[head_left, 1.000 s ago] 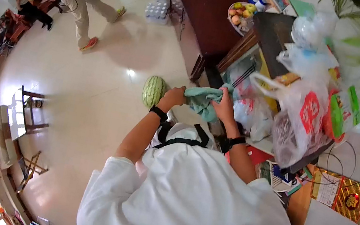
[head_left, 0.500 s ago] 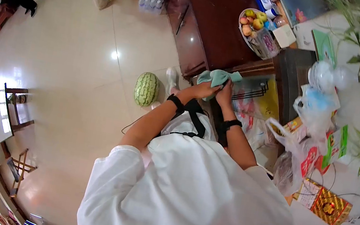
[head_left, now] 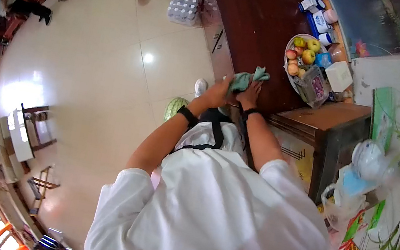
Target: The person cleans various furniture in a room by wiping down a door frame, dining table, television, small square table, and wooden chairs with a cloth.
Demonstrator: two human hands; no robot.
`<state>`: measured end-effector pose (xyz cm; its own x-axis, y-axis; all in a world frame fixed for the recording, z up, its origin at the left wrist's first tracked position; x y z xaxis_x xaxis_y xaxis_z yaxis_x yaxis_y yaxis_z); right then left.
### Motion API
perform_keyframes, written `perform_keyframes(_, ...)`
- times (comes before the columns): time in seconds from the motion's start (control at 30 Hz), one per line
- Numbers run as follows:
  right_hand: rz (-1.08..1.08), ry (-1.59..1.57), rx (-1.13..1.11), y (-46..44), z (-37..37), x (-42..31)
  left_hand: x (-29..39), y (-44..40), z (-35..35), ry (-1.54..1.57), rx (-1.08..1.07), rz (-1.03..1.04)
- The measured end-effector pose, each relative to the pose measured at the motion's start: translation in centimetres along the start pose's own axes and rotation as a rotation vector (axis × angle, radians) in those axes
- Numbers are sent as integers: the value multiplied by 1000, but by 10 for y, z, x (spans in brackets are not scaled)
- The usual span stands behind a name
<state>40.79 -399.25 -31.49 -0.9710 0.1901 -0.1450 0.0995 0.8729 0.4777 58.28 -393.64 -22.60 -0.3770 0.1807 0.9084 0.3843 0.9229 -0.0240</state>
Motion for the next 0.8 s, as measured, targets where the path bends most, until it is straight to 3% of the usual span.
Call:
perform_keyframes(0.07, 62, 201, -13, -30, -25, -33, -5, -28, -22, -168, 160, 122)
perform_keyframes(0.17, 103, 15, -131, -77, -67, -73, -4, -71, -57, -340, 195, 31)
perform_keyframes(0.23, 86, -36, -89, -114, -78, -86, -8, -95, -79, -348, 245, 80)
perform_keyframes(0.3, 63, -56, -74, -137, -65, -82, -14, -112, -95, -420, 425, 97)
perform_keyframes(0.37, -187, -359, 313, -167, -53, -68, -31, -129, -100, -375, 536, 156)
perform_keyframes(0.43, -188, -653, 218, -129, -52, -37, -35, -145, -99, -273, 744, -35)
perform_keyframes(0.47, -178, -760, 163, -110, -47, -21, -34, -148, -93, -354, 697, -74)
perform_keyframes(0.5, -158, -642, 178, -83, -46, -12, -35, -151, -85, -312, 614, -127)
perform_keyframes(0.53, -141, -519, 200, -59, -47, -4, -61, -150, -67, -394, 494, -46)
perform_keyframes(0.57, -156, -509, 159, -49, -49, 6, -76, -148, -54, -488, 216, 23)
perform_keyframes(0.63, -140, -499, 62, -54, -38, 23, -69, -147, -32, -401, -6, 212)
perform_keyframes(0.67, -236, -569, -12, -55, -54, 29, -77, -144, -16, -478, 18, 410)
perform_keyframes(0.7, -230, -556, -2, -62, -48, 36, -68, -152, -16, -345, -227, 354)
perform_keyframes(0.8, -130, -667, -49, -66, -58, 38, -54, -176, -12, -294, -388, 203)
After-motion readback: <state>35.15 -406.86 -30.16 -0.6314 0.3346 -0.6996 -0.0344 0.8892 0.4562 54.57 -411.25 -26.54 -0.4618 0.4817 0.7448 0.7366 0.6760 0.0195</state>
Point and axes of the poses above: each hand's wrist, its own y-axis away from the middle knuckle, its own z-axis out of the palm, x = y × z, the point moved 1 cm from there along -y, towards the middle knuckle, and after that the axes turned 12 degrees about z, right-handed, at the moved point
